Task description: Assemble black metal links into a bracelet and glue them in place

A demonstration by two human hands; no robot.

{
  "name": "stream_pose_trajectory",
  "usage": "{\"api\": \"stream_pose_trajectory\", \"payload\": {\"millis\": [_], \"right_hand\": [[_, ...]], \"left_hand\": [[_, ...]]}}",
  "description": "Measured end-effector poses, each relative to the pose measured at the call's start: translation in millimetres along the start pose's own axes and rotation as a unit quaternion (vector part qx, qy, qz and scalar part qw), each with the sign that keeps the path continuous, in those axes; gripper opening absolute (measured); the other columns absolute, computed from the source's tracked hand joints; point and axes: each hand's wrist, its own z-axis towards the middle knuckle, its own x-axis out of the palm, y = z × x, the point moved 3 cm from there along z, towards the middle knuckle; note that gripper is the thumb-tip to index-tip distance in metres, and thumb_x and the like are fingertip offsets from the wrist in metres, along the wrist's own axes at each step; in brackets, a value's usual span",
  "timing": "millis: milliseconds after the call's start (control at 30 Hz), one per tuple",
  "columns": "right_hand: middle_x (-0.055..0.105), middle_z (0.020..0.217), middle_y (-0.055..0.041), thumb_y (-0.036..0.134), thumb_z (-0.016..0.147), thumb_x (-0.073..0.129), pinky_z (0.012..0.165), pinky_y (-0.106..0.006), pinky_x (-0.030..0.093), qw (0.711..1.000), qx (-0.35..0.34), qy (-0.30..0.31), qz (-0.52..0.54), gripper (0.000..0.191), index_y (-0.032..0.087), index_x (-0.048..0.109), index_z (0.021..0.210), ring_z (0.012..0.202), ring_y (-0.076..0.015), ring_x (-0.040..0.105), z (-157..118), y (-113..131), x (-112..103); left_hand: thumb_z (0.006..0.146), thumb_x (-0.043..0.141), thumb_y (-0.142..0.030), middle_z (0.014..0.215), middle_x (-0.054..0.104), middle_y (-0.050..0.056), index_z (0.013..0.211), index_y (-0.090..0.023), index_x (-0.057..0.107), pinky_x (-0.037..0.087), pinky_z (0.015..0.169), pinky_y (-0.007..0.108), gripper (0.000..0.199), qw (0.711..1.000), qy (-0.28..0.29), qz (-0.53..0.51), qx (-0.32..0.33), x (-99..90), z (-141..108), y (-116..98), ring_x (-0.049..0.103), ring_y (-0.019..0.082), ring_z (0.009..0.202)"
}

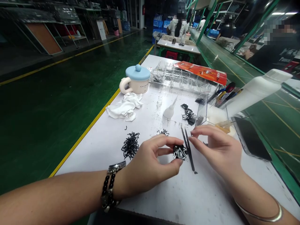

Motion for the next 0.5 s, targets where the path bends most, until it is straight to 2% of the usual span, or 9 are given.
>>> {"api": "stream_pose_trajectory", "payload": {"millis": [100, 233, 300, 433, 500], "right_hand": [[0.065, 0.077, -0.0009, 0.012, 0.073, 0.069, 0.069, -0.032, 0.051, 0.991, 0.081, 0.005, 0.108, 0.016, 0.026, 0.066, 0.082, 0.077, -0.0168, 0.061, -1, 1, -1], [0.065, 0.079, -0.0017, 0.015, 0.074, 0.069, 0.068, -0.029, 0.053, 0.96, 0.134, 0.11, 0.222, 0.014, 0.026, 0.069, 0.083, 0.077, -0.0158, 0.061, -7, 3, 10], [0.065, 0.081, -0.0025, 0.019, 0.074, 0.07, 0.068, -0.03, 0.052, 0.941, 0.168, 0.143, 0.256, 0.011, 0.026, 0.069, 0.083, 0.078, -0.0162, 0.06, -10, 1, 16], [0.063, 0.082, -0.0021, 0.022, 0.072, 0.073, 0.069, -0.029, 0.052, 0.916, 0.209, 0.155, 0.304, 0.01, 0.028, 0.07, 0.081, 0.079, -0.0158, 0.06, -12, -6, 22], [0.063, 0.08, -0.0018, 0.023, 0.072, 0.073, 0.067, -0.028, 0.051, 0.909, 0.218, 0.155, 0.318, 0.01, 0.028, 0.071, 0.08, 0.077, -0.0151, 0.059, -12, -9, 22]], "left_hand": [[0.076, 0.062, -0.014, 0.095, 0.055, 0.003, 0.11, -0.018, 0.062, 0.054, 0.086, 0.024, 0.034, 0.998, -0.012, 0.053, 0.007, -0.9, 1, 1, 0.059, 0.013, 0.092], [0.076, 0.06, -0.012, 0.092, 0.048, 0.002, 0.114, -0.017, 0.061, 0.057, 0.082, 0.025, 0.039, 0.998, -0.019, 0.053, 0.024, -1.6, 2, 2, 0.059, 0.013, 0.087], [0.076, 0.06, -0.012, 0.091, 0.047, 0.002, 0.113, -0.016, 0.061, 0.057, 0.084, 0.028, 0.037, 0.998, -0.021, 0.042, 0.036, -1.7, 2, 2, 0.059, 0.014, 0.087], [0.076, 0.062, -0.012, 0.092, 0.047, 0.003, 0.112, -0.016, 0.06, 0.058, 0.084, 0.028, 0.037, 0.998, -0.022, 0.02, 0.049, -1.8, 2, 2, 0.059, 0.015, 0.09], [0.074, 0.064, -0.012, 0.094, 0.048, 0.003, 0.113, -0.016, 0.058, 0.058, 0.081, 0.026, 0.039, 0.999, -0.028, 0.013, 0.034, -2.1, 3, 3, 0.059, 0.016, 0.092]]}}
